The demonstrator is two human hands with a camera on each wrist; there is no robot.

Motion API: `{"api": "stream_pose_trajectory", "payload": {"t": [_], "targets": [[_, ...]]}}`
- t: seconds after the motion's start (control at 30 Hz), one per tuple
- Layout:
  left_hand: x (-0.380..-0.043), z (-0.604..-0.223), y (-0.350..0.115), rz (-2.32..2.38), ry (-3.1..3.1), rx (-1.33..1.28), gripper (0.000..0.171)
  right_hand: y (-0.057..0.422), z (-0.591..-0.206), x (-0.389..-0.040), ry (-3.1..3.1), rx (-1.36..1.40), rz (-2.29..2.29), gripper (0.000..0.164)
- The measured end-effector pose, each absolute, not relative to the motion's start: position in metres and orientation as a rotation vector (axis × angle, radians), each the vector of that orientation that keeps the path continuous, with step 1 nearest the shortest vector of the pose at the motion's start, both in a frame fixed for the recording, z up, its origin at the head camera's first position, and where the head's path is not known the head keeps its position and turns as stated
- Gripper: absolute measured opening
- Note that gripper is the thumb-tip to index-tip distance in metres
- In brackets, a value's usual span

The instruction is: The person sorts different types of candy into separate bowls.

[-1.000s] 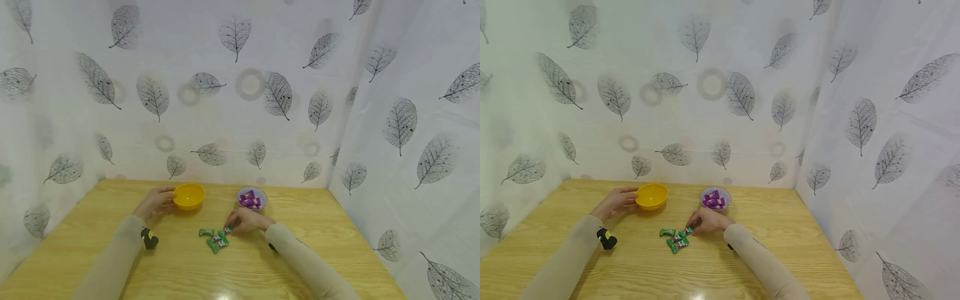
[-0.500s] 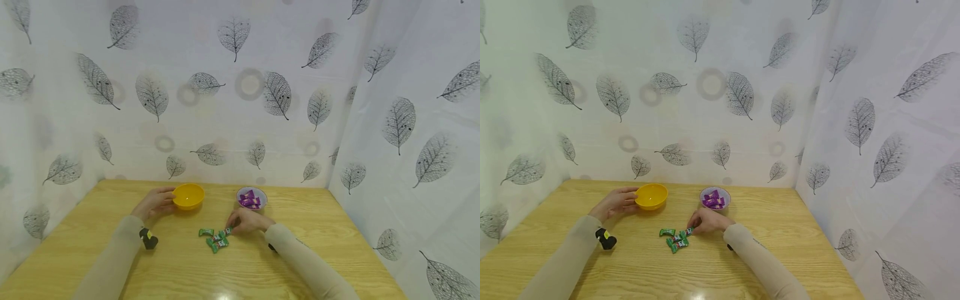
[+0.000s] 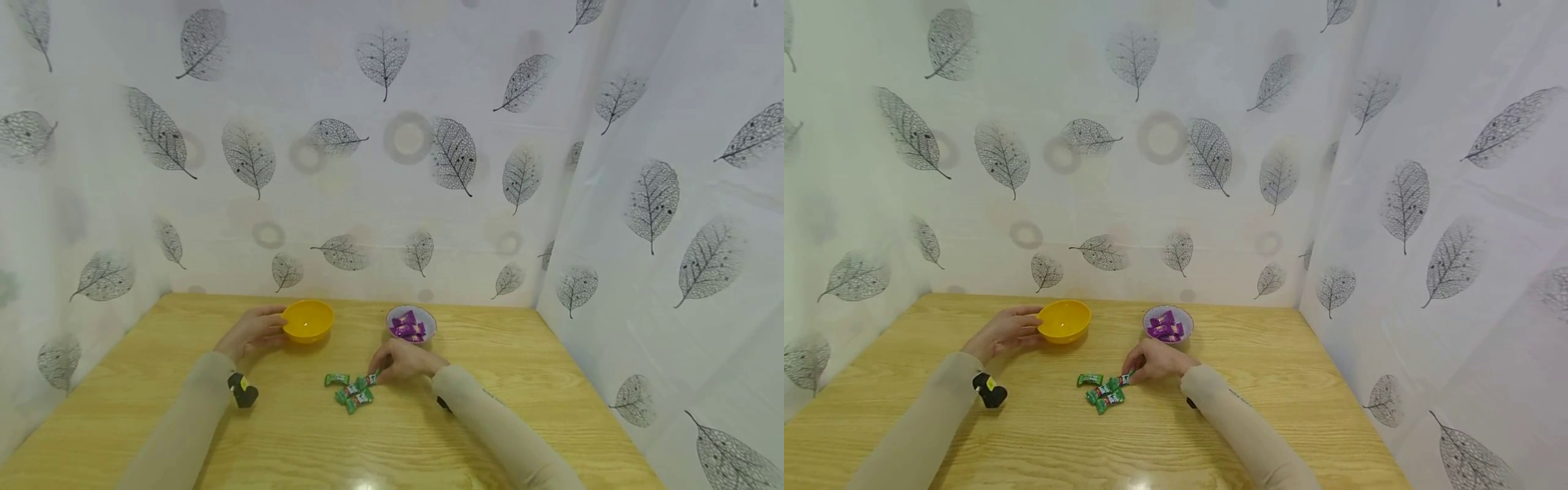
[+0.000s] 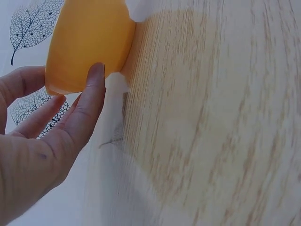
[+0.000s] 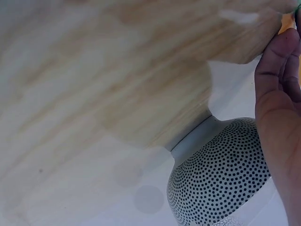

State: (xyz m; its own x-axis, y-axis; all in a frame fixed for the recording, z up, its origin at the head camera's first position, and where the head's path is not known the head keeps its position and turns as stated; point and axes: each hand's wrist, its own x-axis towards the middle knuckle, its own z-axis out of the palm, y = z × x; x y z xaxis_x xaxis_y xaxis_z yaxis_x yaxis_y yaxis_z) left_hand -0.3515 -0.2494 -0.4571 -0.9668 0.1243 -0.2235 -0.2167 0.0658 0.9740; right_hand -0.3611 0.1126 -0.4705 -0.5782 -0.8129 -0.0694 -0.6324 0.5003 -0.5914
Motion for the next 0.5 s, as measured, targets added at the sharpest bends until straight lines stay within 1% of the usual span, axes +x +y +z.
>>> {"api": "stream_pose_trajectory", "payload": {"t": [0.27, 0.5], "targets": [[-0.3518, -0.4569, -0.2504, 2.027, 2.043, -0.104, 0.061, 0.1151, -0.4687, -0.3599, 2.398, -1.185, -0.803, 0.015], [-0.3513, -0.4543, -0.2504, 2.002, 2.082, -0.084, 0.061, 0.1148, -0.4661, -0.3592, 2.370, -1.094, -0.947, 0.014]]}}
